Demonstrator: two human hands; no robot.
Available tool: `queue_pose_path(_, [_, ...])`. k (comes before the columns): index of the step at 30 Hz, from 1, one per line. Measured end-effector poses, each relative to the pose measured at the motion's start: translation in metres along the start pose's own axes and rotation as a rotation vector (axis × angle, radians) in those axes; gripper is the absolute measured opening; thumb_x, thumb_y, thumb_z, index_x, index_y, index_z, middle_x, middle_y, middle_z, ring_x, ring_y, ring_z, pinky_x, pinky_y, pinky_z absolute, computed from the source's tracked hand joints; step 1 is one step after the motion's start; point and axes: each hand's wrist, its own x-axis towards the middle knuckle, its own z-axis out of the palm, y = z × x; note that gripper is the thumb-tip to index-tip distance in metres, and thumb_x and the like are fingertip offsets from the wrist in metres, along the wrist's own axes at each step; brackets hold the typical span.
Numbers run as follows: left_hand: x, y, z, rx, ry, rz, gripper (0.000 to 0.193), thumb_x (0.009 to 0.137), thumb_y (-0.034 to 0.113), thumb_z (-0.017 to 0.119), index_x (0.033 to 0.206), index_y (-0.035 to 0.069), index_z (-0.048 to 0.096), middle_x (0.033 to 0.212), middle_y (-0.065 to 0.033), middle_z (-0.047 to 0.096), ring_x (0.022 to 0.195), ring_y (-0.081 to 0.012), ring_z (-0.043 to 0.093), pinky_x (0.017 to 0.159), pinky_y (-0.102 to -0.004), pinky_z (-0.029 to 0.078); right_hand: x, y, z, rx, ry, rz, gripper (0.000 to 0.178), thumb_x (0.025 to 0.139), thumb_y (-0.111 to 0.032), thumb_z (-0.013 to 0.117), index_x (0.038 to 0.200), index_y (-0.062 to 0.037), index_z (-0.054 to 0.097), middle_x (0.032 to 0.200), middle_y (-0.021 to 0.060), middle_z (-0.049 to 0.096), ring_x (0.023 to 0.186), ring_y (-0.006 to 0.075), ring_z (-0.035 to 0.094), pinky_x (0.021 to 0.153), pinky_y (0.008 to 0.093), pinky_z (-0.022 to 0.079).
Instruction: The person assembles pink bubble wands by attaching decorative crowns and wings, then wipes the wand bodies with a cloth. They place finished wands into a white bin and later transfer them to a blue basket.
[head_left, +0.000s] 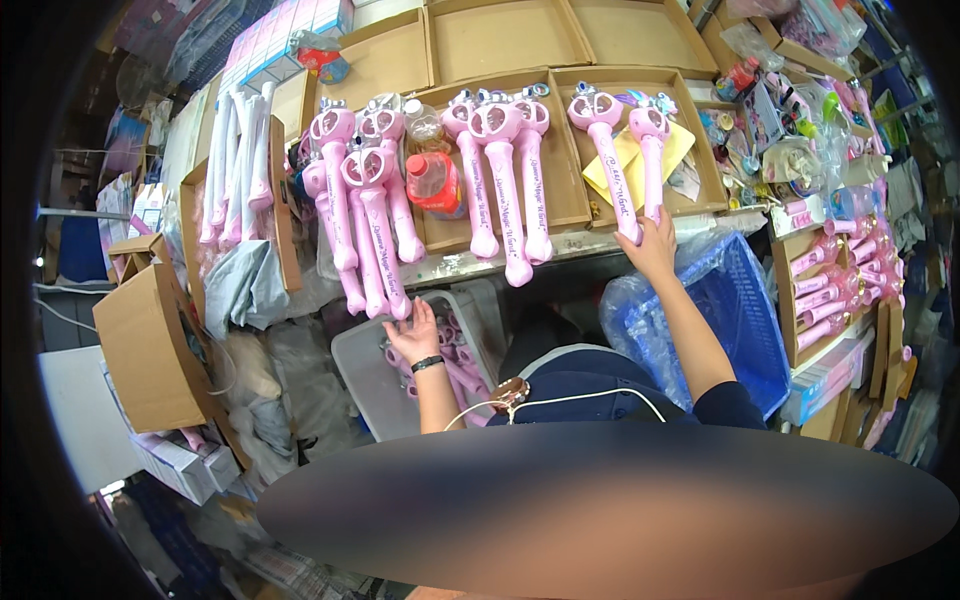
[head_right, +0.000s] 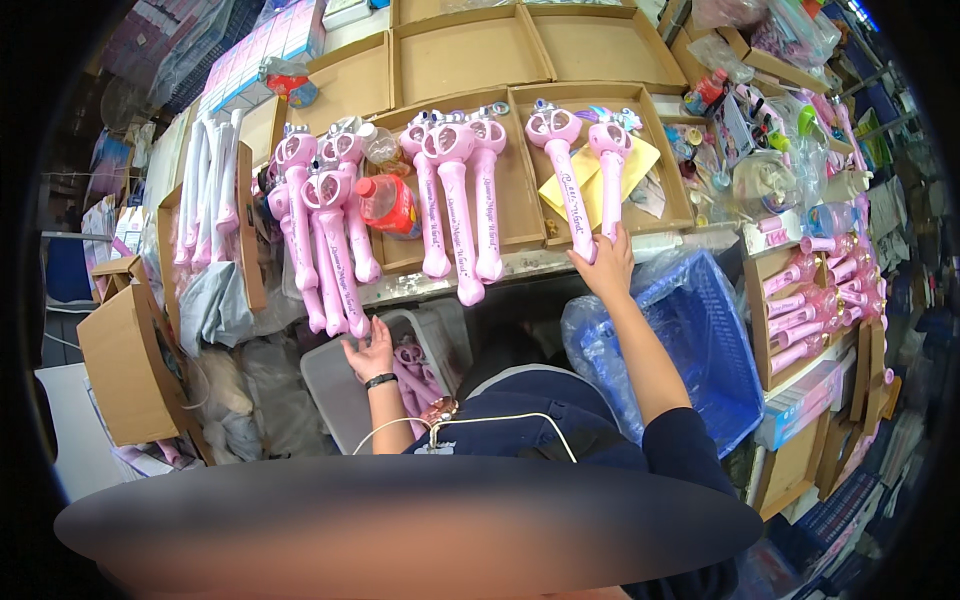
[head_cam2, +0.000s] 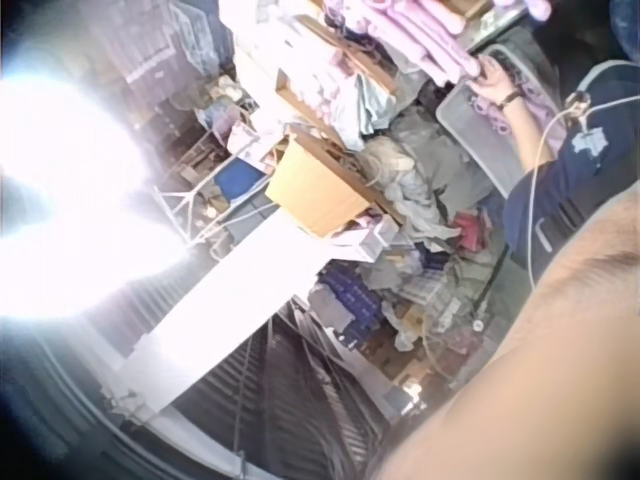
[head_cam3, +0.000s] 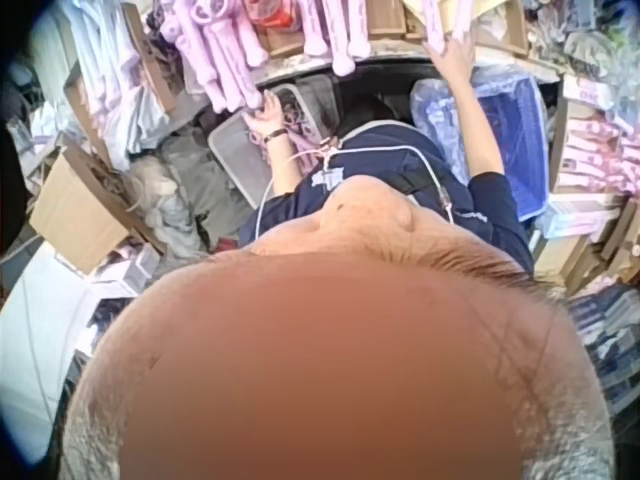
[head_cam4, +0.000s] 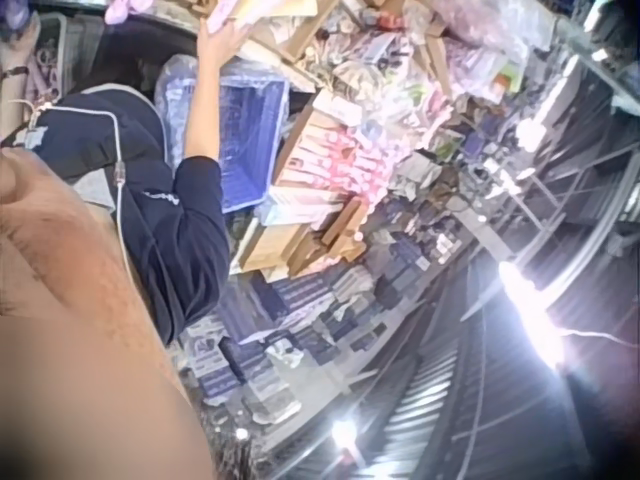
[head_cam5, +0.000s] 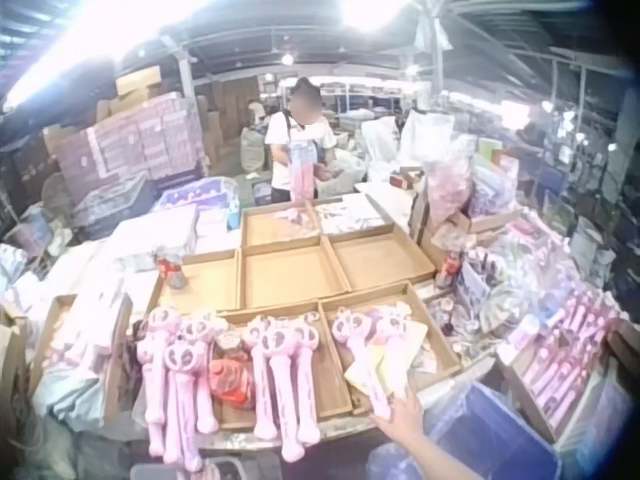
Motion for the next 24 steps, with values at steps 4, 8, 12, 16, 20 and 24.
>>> queue_pose_path(4, [0.014,0.0,-0.003,0.131,-0.046,-0.015,0.046,0.077,0.038,0.069,0.107,0.007,0.053,0.1,-0.0079,0.057,0.093,-0.0264,0.054,0.083,-0.0401,0.046,-0.003,0.003,0.003,0.009,0.026,-0.005,0.056,0.069,-0.044,0.071,0.107,-0.005,0.058,0.136,0.0223,0.031,0.125,0.0378,0.031,0.101,0.0454,0.029])
queue_pose_path(8, [0.012,0.003,-0.007,0.395,-0.142,0.065,0.033,0.081,0.028,0.069,0.103,0.008,0.054,0.09,-0.0064,0.058,0.076,-0.0205,0.057,0.077,-0.0402,0.049,-0.004,0.004,0.006,-0.001,0.075,-0.03,0.054,0.069,-0.043,0.07,0.104,-0.0036,0.059,0.134,0.0221,0.034,0.122,0.0378,0.035,0.099,0.0439,0.032])
queue_pose_path(12, [-0.01,0.011,0.012,0.883,-0.343,0.128,0.043,0.083,0.025,0.067,0.113,0.009,0.041,0.089,-0.007,0.055,0.072,-0.0182,0.057,0.067,-0.0333,0.052,-0.006,0.004,0.007,-0.027,0.112,-0.057,0.052,0.07,-0.042,0.07,0.103,-0.0026,0.059,0.133,0.0224,0.034,0.119,0.0386,0.037,0.099,0.0441,0.033])
queue_pose_path(16, [-0.031,0.01,0.045,1.172,-0.335,0.015,0.036,0.081,0.024,0.068,0.103,0.005,0.049,0.082,-0.0042,0.055,0.065,-0.014,0.056,0.059,-0.0289,0.051,-0.007,0.003,0.007,-0.035,0.125,-0.07,0.051,0.072,-0.042,0.068,0.102,-0.0017,0.059,0.132,0.0231,0.035,0.118,0.0398,0.038,0.097,0.0449,0.035])
queue_pose_path(20, [-0.049,0.003,0.062,1.091,-0.418,0.143,0.029,0.08,0.021,0.068,0.098,0.004,0.053,0.08,-0.0032,0.056,0.064,-0.0127,0.055,0.058,-0.0275,0.05,-0.007,0.004,0.007,-0.042,0.146,-0.096,0.051,0.073,-0.042,0.067,0.102,-0.0013,0.058,0.131,0.0238,0.036,0.117,0.0405,0.039,0.095,0.0455,0.036])
queue_pose_path(24, [-0.064,-0.006,0.059,0.98,-0.454,0.2,0.027,0.08,0.018,0.068,0.099,0.004,0.054,0.079,-0.0027,0.056,0.067,-0.0125,0.055,0.058,-0.0268,0.049,-0.008,0.005,0.008,-0.062,0.19,-0.124,0.051,0.073,-0.043,0.067,0.102,-0.0013,0.058,0.13,0.0242,0.038,0.114,0.0409,0.041,0.093,0.0462,0.039])
